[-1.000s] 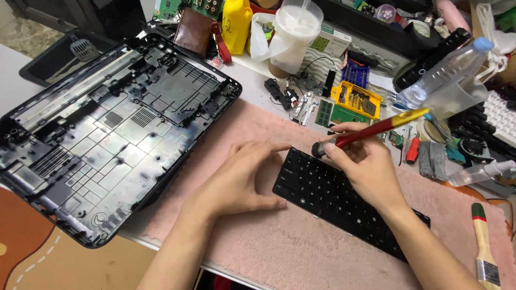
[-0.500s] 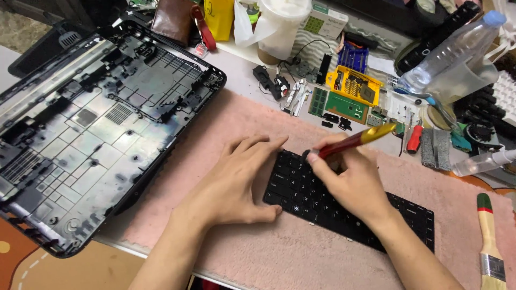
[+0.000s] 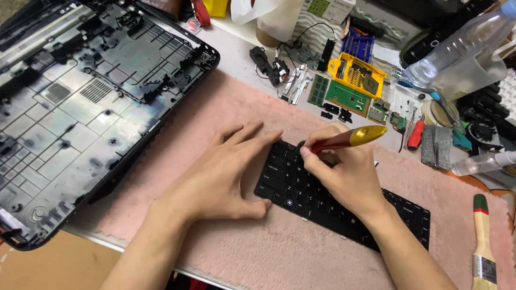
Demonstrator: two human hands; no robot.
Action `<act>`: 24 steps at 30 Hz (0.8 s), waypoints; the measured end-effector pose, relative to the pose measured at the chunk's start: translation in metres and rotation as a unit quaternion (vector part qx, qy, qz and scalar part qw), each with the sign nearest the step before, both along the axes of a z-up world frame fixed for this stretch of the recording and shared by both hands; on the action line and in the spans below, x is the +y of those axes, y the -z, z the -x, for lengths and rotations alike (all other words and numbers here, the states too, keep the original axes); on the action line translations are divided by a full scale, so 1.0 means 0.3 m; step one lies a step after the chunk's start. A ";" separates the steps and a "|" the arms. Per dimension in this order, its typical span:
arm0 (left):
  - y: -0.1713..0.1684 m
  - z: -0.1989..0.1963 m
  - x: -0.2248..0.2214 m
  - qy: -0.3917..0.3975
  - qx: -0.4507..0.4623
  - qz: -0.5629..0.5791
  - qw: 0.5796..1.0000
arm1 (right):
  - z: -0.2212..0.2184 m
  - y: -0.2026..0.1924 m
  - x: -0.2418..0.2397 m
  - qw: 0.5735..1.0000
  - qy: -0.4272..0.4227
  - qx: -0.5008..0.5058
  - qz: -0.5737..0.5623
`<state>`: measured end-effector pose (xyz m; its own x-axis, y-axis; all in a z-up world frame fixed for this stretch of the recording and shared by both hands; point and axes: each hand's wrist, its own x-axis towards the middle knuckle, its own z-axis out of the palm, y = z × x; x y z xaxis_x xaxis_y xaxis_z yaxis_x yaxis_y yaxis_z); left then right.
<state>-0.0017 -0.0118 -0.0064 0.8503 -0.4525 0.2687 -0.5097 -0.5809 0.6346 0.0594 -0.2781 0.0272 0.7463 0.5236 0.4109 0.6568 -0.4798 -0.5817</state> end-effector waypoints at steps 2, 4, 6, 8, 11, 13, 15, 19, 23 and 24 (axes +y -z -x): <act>-0.003 -0.001 0.002 0.001 0.007 0.005 1.000 | 0.009 -0.014 -0.012 0.996 -0.002 0.094 -0.006; -0.003 0.000 0.002 0.002 0.015 0.010 1.000 | 0.013 -0.015 -0.013 0.982 -0.005 0.188 -0.011; -0.001 0.003 0.002 -0.001 0.010 -0.001 1.000 | 0.013 -0.003 -0.001 1.000 -0.014 -0.017 -0.013; 0.000 0.007 -0.002 -0.002 0.002 0.003 1.000 | 0.033 -0.020 -0.009 0.995 -0.017 0.102 -0.015; -0.005 0.010 -0.003 -0.004 -0.002 0.002 1.000 | 0.040 -0.013 -0.004 0.996 -0.026 0.091 -0.005; -0.009 0.014 -0.005 -0.008 0.004 -0.001 1.000 | 0.051 -0.020 -0.005 0.999 -0.034 -0.036 0.007; -0.015 0.015 -0.007 -0.007 0.015 0.000 1.000 | 0.071 -0.050 -0.012 0.982 -0.048 0.184 -0.002; -0.006 0.012 -0.007 -0.012 0.017 -0.006 1.000 | 0.075 -0.024 -0.004 1.000 -0.027 -0.011 0.008; 0.000 0.008 -0.004 -0.010 0.007 -0.002 1.000 | 0.091 -0.044 -0.002 0.989 -0.054 0.139 -0.011; 0.002 0.005 -0.009 -0.009 0.011 -0.005 1.000 | 0.091 -0.046 -0.005 0.990 -0.023 0.137 -0.015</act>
<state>-0.0031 -0.0147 -0.0071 0.8637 -0.4402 0.2453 -0.4852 -0.5952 0.6405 0.0321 -0.2795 0.0410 0.8070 0.5512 0.2121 0.4939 -0.4328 -0.7542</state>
